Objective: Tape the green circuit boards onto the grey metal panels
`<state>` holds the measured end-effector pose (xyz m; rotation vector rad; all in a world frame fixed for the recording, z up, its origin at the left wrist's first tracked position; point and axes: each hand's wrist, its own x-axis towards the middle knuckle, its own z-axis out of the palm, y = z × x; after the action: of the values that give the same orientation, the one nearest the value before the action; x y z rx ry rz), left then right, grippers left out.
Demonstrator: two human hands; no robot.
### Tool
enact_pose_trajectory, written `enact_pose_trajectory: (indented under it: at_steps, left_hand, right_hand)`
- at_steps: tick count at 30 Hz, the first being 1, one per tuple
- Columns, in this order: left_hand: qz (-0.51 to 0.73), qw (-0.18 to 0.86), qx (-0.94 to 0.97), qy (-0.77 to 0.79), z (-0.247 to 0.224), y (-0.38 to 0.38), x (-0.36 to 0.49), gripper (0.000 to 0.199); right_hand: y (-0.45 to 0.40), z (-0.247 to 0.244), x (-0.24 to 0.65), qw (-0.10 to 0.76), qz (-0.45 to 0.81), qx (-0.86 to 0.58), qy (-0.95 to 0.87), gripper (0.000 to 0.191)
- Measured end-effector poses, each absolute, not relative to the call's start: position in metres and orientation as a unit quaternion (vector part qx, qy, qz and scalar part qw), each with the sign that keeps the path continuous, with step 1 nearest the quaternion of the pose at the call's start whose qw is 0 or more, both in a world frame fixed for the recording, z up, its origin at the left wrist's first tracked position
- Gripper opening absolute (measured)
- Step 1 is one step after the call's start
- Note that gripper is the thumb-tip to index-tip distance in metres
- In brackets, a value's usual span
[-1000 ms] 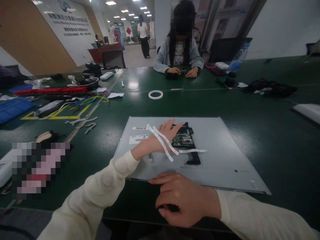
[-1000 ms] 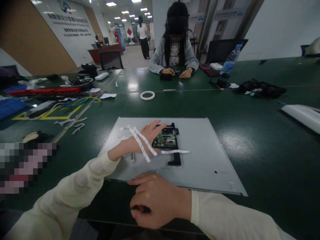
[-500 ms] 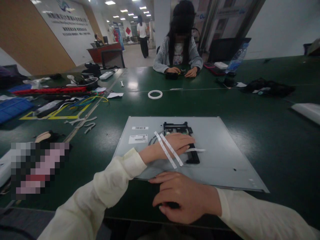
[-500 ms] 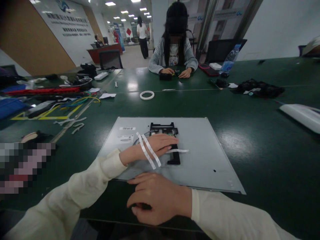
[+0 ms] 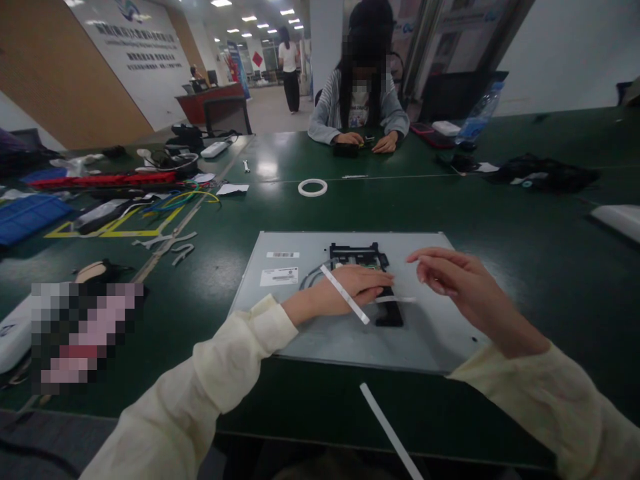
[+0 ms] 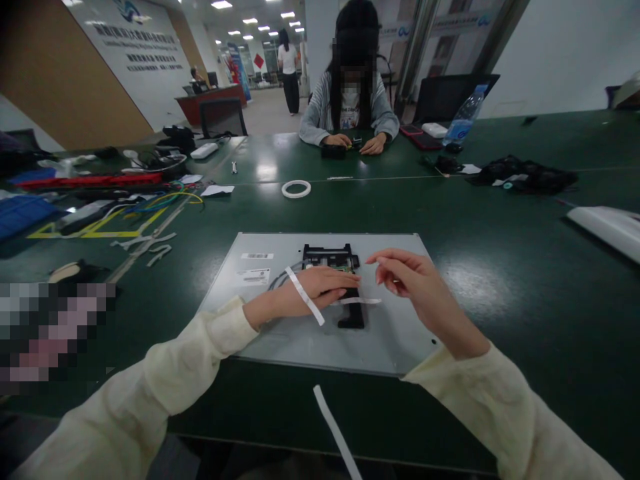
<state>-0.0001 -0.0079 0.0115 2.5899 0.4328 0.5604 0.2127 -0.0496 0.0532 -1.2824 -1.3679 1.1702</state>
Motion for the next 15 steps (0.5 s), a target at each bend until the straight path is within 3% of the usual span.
enact_pose_trajectory:
  at_steps: [3, 5, 10, 15]
  left_hand:
    - [0.200, 0.228, 0.940, 0.157, 0.010, -0.006, 0.000, 0.031]
    - [0.197, 0.228, 0.941, 0.155, 0.009, -0.005, 0.000, 0.031]
    - [0.207, 0.220, 0.942, 0.148, 0.006, -0.005, -0.001, 0.032]
    - [0.198, 0.220, 0.941, 0.164, 0.007, -0.007, -0.001, 0.032]
  right_hand:
    - [-0.060, 0.055, 0.208, 0.414, 0.394, -0.502, -0.649, 0.023]
    - [-0.076, 0.057, 0.194, 0.353, 0.338, -0.411, -0.769, 0.024]
    - [-0.120, 0.037, 0.151, 0.172, 0.190, -0.121, -0.959, 0.053]
    - [-0.134, 0.013, 0.136, 0.118, 0.155, -0.101, -0.976, 0.031]
